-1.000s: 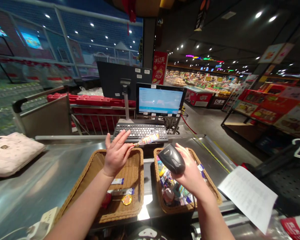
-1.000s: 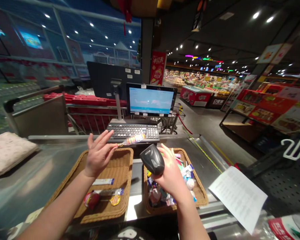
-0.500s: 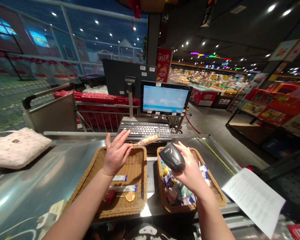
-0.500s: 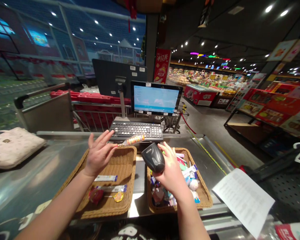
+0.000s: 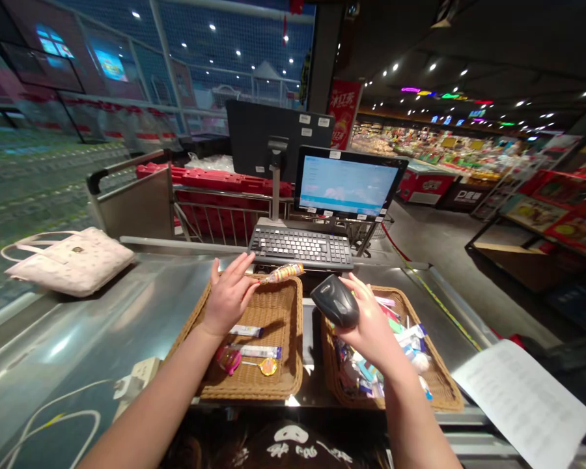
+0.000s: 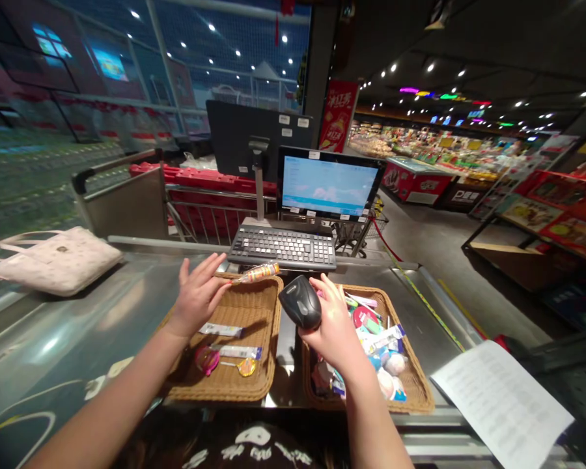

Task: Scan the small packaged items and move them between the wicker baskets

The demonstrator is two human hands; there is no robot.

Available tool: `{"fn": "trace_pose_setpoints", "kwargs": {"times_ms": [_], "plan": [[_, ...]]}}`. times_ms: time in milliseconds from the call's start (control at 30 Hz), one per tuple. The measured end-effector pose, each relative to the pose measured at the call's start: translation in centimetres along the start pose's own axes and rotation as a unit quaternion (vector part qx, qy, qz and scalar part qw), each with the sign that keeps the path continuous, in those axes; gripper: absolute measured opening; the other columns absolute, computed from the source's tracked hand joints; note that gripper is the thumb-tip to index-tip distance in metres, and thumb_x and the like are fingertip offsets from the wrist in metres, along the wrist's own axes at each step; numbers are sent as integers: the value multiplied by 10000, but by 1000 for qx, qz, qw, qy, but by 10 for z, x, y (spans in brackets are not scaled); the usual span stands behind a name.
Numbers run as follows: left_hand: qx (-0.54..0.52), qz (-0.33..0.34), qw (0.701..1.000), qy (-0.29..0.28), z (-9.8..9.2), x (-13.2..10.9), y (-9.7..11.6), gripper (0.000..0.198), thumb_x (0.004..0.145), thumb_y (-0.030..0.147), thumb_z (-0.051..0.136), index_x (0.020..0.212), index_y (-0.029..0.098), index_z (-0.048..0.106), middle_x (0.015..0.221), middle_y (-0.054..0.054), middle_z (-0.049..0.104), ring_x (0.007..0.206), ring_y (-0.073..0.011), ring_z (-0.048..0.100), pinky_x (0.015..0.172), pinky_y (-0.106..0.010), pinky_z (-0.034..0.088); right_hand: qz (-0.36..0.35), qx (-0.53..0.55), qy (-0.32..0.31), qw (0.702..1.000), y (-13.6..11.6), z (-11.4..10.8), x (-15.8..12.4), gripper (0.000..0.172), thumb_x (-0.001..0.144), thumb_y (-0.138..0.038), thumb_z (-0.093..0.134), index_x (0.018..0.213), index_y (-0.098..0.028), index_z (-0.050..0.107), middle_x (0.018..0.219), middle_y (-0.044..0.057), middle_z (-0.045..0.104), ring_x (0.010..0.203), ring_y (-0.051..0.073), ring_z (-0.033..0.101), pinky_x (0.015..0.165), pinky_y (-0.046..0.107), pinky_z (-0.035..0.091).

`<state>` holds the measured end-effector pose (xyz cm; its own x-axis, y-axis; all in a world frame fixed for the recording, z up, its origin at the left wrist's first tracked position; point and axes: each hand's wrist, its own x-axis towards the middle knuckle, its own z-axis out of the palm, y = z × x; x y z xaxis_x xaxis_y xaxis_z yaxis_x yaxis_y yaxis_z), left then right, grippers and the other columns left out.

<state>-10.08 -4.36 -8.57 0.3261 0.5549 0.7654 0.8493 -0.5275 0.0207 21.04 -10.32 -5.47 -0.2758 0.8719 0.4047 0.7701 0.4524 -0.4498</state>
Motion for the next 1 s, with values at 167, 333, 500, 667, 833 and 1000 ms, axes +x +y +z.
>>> {"fn": "trace_pose_setpoints", "kwargs": {"times_ms": [167, 333, 500, 667, 833, 1000], "plan": [[4, -4, 998, -67, 4, -25, -15, 205, 949, 220, 517, 800, 191, 654, 1411, -116, 565, 1331, -282, 505, 1176, -616, 138, -18, 8, -17, 1000, -4, 11, 6, 608, 657, -168, 623, 1260, -213, 557, 1385, 134, 536, 1435, 390, 320, 1154, 660, 234], [-28, 4, 983, -184, 16, -52, -34, 252, 964, 232, 474, 789, 187, 649, 1432, -120, 543, 1343, -269, 489, 1165, -639, 163, -24, 15, -35, 999, -8, 21, 11, 592, 663, -173, 623, 1251, -211, 565, 1366, 133, 547, 1418, 401, 345, 1147, 667, 241], [-61, -1, 965, -254, 30, -75, -45, 239, 942, 217, 491, 753, 178, 631, 1467, -123, 503, 1362, -278, 464, 1167, -657, 128, -27, 19, -45, 998, -12, 24, 14, 576, 662, -164, 617, 1234, -217, 581, 1363, 126, 554, 1432, 397, 326, 1155, 668, 225], [-83, -5, 952, -296, 40, -84, -47, 233, 939, 218, 492, 759, 175, 634, 1520, -125, 429, 1394, -281, 424, 1169, -652, 110, -16, 21, -57, 998, -16, 29, 14, 582, 665, -171, 616, 1244, -212, 582, 1384, 120, 540, 1433, 382, 332, 1160, 656, 225], [-113, 2, 918, -381, 56, -99, -51, 247, 945, 203, 452, 901, 204, 696, 1501, -113, 457, 1377, -270, 449, 1168, -644, 96, -16, 32, -84, 996, -21, 37, 12, 511, 656, -177, 634, 1166, -210, 628, 1386, 120, 544, 1426, 374, 346, 1166, 636, 221], [-118, -14, 890, -440, 74, -120, -62, 326, 895, 181, 460, 1111, 228, 699, 1439, -129, 527, 1338, -295, 496, 1171, -634, 80, -4, 43, -78, 996, -22, 36, 9, 511, 659, -191, 649, 1170, -191, 629, 1404, 127, 533, 1434, 362, 335, 1172, 604, 234]]}}
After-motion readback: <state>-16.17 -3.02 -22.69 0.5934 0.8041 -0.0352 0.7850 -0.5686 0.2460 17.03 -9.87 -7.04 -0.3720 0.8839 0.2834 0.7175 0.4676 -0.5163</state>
